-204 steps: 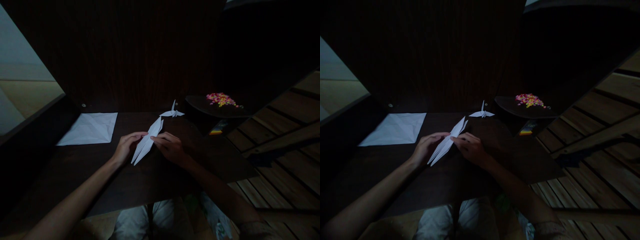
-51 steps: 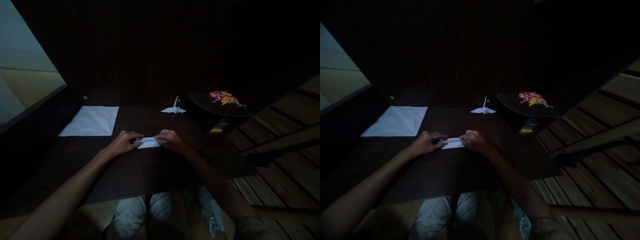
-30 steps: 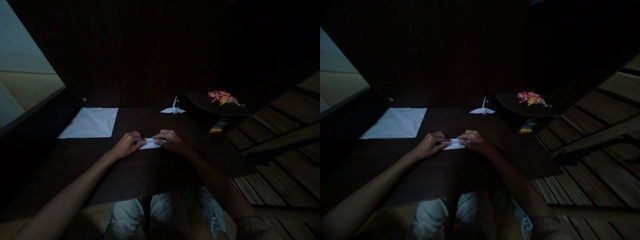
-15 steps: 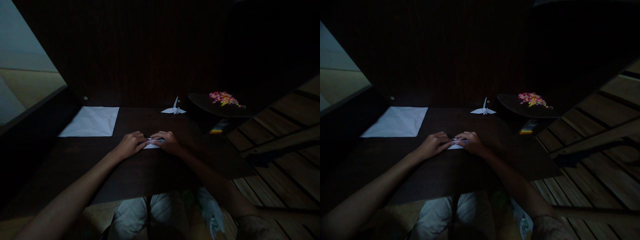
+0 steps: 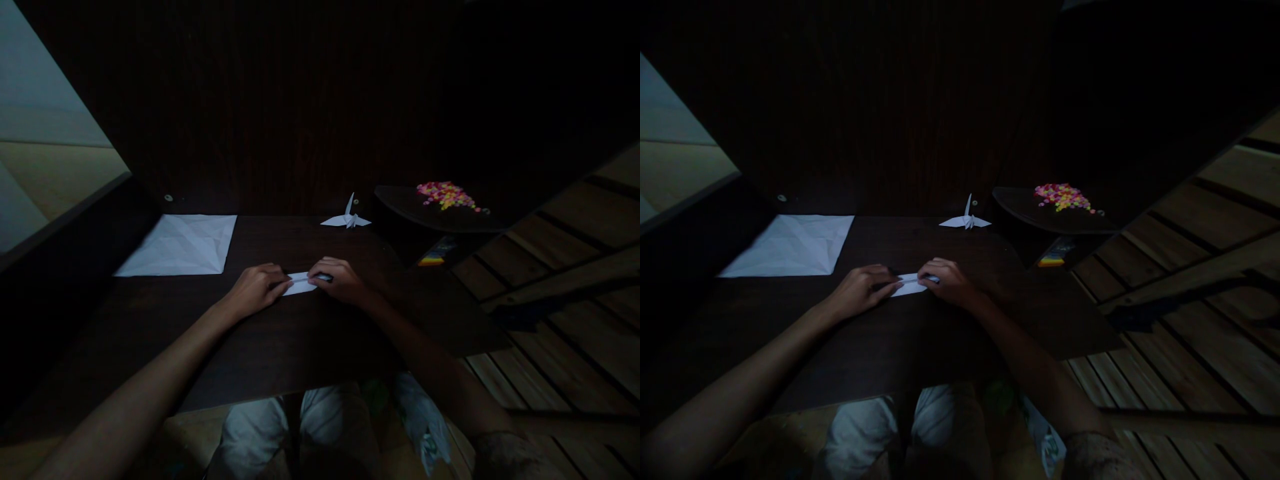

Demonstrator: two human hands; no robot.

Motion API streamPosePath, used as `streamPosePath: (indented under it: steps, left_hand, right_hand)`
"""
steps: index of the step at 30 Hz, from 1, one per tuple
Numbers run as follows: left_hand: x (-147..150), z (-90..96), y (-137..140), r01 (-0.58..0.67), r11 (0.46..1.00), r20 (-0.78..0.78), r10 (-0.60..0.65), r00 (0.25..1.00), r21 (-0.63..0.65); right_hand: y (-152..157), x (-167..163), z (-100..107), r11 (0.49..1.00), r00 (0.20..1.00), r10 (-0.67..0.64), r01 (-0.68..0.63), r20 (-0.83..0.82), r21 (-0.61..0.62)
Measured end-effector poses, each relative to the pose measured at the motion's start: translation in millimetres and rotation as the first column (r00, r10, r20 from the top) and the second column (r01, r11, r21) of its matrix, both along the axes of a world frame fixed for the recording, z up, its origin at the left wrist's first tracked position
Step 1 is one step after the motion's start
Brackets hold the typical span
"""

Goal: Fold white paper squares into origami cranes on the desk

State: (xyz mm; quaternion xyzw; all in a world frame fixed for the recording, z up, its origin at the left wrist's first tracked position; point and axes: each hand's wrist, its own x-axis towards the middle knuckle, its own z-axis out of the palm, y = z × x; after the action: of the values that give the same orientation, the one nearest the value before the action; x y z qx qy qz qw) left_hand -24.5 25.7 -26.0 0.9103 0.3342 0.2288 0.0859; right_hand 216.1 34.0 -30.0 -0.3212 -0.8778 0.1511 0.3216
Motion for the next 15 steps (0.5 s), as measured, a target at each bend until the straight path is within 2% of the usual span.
streamPosePath:
  steps: [4,9,15]
  left_hand:
    - [3,-0.2,-3,0.003,0.999,0.0,-0.003,1.0,0.032]
    - [9,0.2,-5,0.081,0.996,0.036,-0.082,0.996,0.044]
    - [12,-2.6,-2,0.073,0.995,0.065,-0.078,0.995,0.072]
  right_hand:
    - [0,-2,-2,1.0,1.0,0.0,0.0,0.009,0.013]
    - [1,-2,-2,1.0,1.0,-0.01,0.01,0.009,0.016]
    - [3,-2,-6,0.995,1.0,0.018,-0.019,0.011,0.102]
